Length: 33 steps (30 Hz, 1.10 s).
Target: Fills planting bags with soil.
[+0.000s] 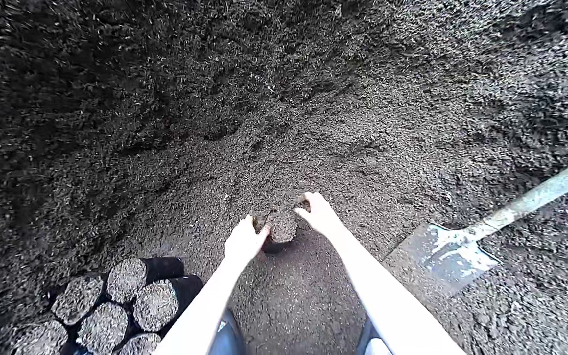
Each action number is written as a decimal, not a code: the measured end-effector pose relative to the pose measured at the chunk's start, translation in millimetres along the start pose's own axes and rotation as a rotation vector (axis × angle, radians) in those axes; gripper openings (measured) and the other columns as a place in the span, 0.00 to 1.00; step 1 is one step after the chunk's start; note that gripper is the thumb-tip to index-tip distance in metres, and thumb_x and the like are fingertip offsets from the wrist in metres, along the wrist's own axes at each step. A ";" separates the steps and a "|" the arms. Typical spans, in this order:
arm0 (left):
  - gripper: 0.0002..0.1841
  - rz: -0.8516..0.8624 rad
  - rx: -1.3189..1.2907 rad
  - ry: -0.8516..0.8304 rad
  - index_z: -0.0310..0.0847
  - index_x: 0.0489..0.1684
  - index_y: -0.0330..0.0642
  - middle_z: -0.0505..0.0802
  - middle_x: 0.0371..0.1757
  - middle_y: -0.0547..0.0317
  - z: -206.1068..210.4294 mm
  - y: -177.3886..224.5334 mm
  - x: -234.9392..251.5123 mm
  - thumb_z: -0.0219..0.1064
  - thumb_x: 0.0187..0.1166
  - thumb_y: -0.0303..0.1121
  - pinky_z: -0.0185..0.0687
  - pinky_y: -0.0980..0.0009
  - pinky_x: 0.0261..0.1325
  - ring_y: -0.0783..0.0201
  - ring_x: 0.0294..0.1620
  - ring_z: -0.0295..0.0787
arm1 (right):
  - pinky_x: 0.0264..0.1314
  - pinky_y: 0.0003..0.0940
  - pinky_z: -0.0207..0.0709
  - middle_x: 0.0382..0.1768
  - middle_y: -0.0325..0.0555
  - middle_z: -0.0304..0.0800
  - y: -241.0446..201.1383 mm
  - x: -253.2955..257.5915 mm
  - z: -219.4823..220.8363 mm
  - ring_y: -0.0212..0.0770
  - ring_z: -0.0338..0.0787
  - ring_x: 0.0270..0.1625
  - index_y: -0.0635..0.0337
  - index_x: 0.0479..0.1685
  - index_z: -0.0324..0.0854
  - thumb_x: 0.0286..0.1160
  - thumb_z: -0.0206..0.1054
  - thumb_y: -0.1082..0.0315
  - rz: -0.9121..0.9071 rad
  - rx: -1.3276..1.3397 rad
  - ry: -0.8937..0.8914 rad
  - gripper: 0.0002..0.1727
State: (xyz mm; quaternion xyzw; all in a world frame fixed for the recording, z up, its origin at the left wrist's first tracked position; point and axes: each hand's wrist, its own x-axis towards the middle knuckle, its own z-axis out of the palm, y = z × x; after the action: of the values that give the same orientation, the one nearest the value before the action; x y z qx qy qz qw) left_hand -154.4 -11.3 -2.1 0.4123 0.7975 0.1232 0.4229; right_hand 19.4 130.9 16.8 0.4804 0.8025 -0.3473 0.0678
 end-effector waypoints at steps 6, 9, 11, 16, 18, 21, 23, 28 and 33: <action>0.26 0.028 0.089 -0.149 0.80 0.65 0.33 0.88 0.64 0.34 8.9 6.7 4.4 0.42 0.96 0.46 0.73 0.36 0.70 0.39 0.70 0.84 | 0.78 0.63 0.69 0.75 0.60 0.81 -9.2 -8.7 26.7 0.58 0.79 0.80 0.59 0.78 0.75 0.94 0.43 0.56 0.107 -0.231 -0.238 0.26; 0.23 0.106 -0.005 0.013 0.82 0.57 0.31 0.90 0.52 0.35 -22.9 28.6 -32.6 0.46 0.95 0.43 0.77 0.38 0.63 0.40 0.59 0.88 | 0.70 0.66 0.74 0.65 0.60 0.87 -36.3 -42.4 -12.3 0.60 0.85 0.71 0.59 0.68 0.82 0.92 0.49 0.55 0.046 -0.183 -0.064 0.23; 0.22 0.170 -0.084 0.113 0.82 0.46 0.31 0.87 0.39 0.39 -25.6 32.3 -48.8 0.49 0.95 0.42 0.77 0.39 0.53 0.41 0.47 0.87 | 0.61 0.68 0.77 0.57 0.62 0.90 -39.1 -63.1 -19.3 0.63 0.88 0.64 0.60 0.60 0.84 0.92 0.52 0.54 0.019 -0.130 0.057 0.21; 0.25 -0.008 0.008 0.017 0.82 0.64 0.38 0.90 0.59 0.37 15.0 -3.5 -3.8 0.47 0.94 0.48 0.77 0.35 0.64 0.39 0.65 0.87 | 0.72 0.62 0.76 0.73 0.56 0.83 -5.9 -32.3 55.7 0.56 0.84 0.74 0.57 0.77 0.76 0.93 0.45 0.54 0.139 -0.084 0.079 0.26; 0.26 -0.088 0.053 -0.002 0.81 0.68 0.40 0.89 0.66 0.38 14.9 -2.9 2.5 0.46 0.94 0.49 0.77 0.34 0.67 0.39 0.70 0.85 | 0.74 0.60 0.75 0.74 0.55 0.83 -12.4 -23.4 57.5 0.55 0.83 0.76 0.57 0.76 0.77 0.94 0.44 0.54 0.142 -0.110 0.008 0.26; 0.25 -0.110 0.063 0.004 0.81 0.67 0.40 0.89 0.66 0.38 12.8 3.8 -1.5 0.46 0.94 0.48 0.76 0.34 0.67 0.40 0.71 0.85 | 0.75 0.59 0.74 0.77 0.55 0.80 -10.0 -20.4 64.1 0.54 0.82 0.77 0.57 0.80 0.74 0.95 0.43 0.55 0.157 -0.094 0.007 0.26; 0.24 -0.120 0.074 -0.001 0.82 0.68 0.43 0.90 0.66 0.40 19.6 -1.0 1.1 0.46 0.93 0.48 0.78 0.34 0.66 0.41 0.71 0.86 | 0.75 0.60 0.74 0.75 0.56 0.81 -2.1 -18.6 71.7 0.55 0.82 0.77 0.56 0.77 0.75 0.95 0.43 0.53 0.181 -0.088 -0.036 0.26; 0.37 -0.157 -0.201 0.011 0.77 0.75 0.35 0.86 0.71 0.34 27.3 -20.2 -0.3 0.45 0.91 0.63 0.72 0.35 0.75 0.38 0.75 0.82 | 0.77 0.59 0.72 0.74 0.56 0.82 8.2 -39.1 38.9 0.55 0.82 0.76 0.57 0.74 0.79 0.95 0.44 0.48 0.035 -0.057 0.046 0.28; 0.34 -0.199 -0.418 -0.212 0.82 0.58 0.35 0.88 0.44 0.54 46.4 -7.1 -0.9 0.42 0.94 0.60 0.75 0.67 0.42 0.66 0.35 0.79 | 0.89 0.56 0.62 0.97 0.34 0.44 13.4 -30.8 48.0 0.45 0.60 0.93 0.41 0.96 0.52 0.86 0.45 0.74 -0.312 -0.209 -0.253 0.36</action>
State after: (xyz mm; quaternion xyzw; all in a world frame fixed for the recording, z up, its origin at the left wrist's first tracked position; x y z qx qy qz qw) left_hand -122.0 -23.5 -33.9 0.2459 0.7427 0.1990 0.5902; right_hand 35.8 82.7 -12.1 0.2933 0.8839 -0.3261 0.1626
